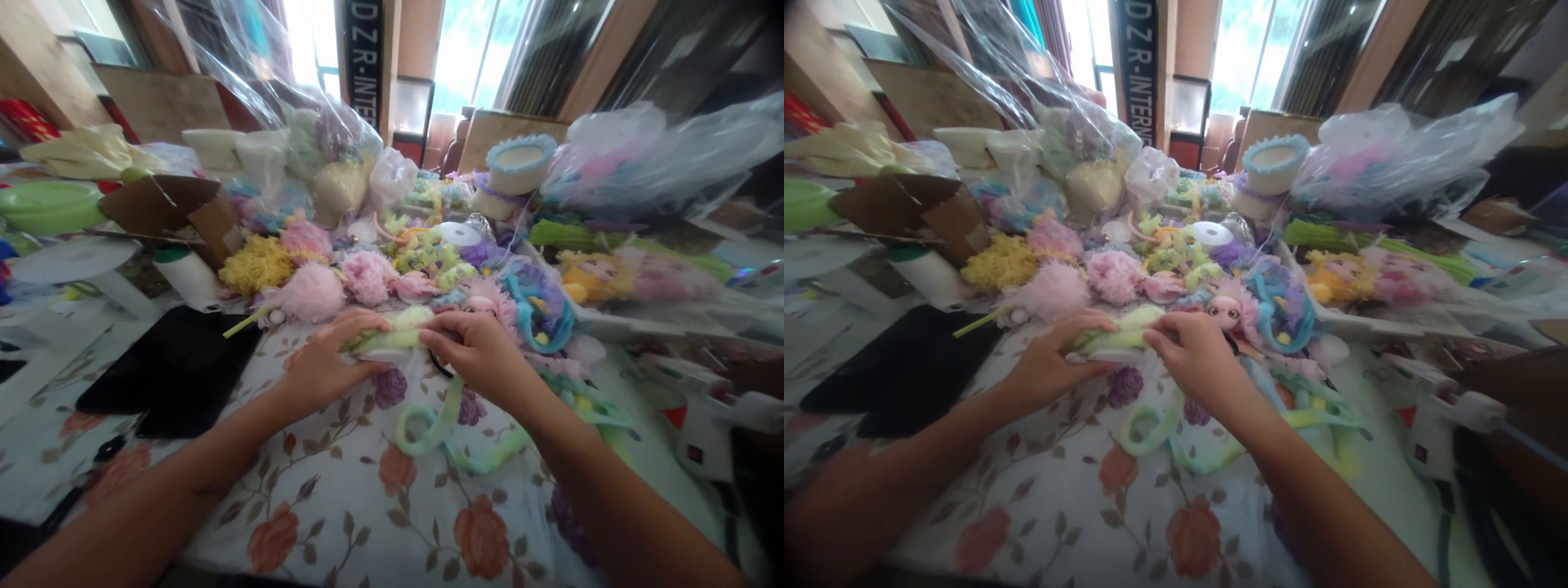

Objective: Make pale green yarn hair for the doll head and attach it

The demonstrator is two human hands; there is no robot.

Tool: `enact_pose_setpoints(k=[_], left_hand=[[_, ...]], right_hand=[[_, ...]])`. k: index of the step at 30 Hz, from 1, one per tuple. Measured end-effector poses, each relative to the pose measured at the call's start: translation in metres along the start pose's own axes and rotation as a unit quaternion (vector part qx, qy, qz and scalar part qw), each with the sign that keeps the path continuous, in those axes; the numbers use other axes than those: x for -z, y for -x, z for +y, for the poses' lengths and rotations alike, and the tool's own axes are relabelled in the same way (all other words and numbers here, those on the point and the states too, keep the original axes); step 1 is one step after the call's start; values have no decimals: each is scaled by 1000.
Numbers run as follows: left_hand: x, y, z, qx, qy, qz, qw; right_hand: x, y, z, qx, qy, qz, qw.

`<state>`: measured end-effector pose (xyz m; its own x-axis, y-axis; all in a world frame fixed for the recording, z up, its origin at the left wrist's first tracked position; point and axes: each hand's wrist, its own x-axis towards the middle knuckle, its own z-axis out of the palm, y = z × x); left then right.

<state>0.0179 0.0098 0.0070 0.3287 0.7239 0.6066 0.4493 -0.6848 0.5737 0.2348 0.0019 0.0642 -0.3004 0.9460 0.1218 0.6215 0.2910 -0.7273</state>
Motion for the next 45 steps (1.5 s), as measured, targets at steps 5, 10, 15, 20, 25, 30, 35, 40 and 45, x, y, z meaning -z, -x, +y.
enact_pose_setpoints(k=[5,10,15,20,25,30,35,40,45], left_hand=[[-1,2,0,56,35,-23,998],[-2,2,1,88,69,-42,993],[-1,2,2,88,78,-56,991],[1,1,7,28,5,-39,999],[-1,5,11,-108,-218,34,969],[1,6,12,-143,-361,60,920],[5,3,15,-147,-393,75,905],[6,2,14,-149,-403,72,900],[6,2,11,-141,-389,66,908]], right_hand=[[1,0,1,11,-87,7,996],[1,3,1,49,-70,7,996],[0,6,-5,53,-4,-3,999],[2,4,-6,90,69,13,993],[-1,4,-8,120,106,31,987],[-16,5,-13,133,62,64,987],[-26,4,-11,103,-2,76,992],[-32,6,-9,67,-32,66,995],[-38,6,-8,44,-64,66,995]])
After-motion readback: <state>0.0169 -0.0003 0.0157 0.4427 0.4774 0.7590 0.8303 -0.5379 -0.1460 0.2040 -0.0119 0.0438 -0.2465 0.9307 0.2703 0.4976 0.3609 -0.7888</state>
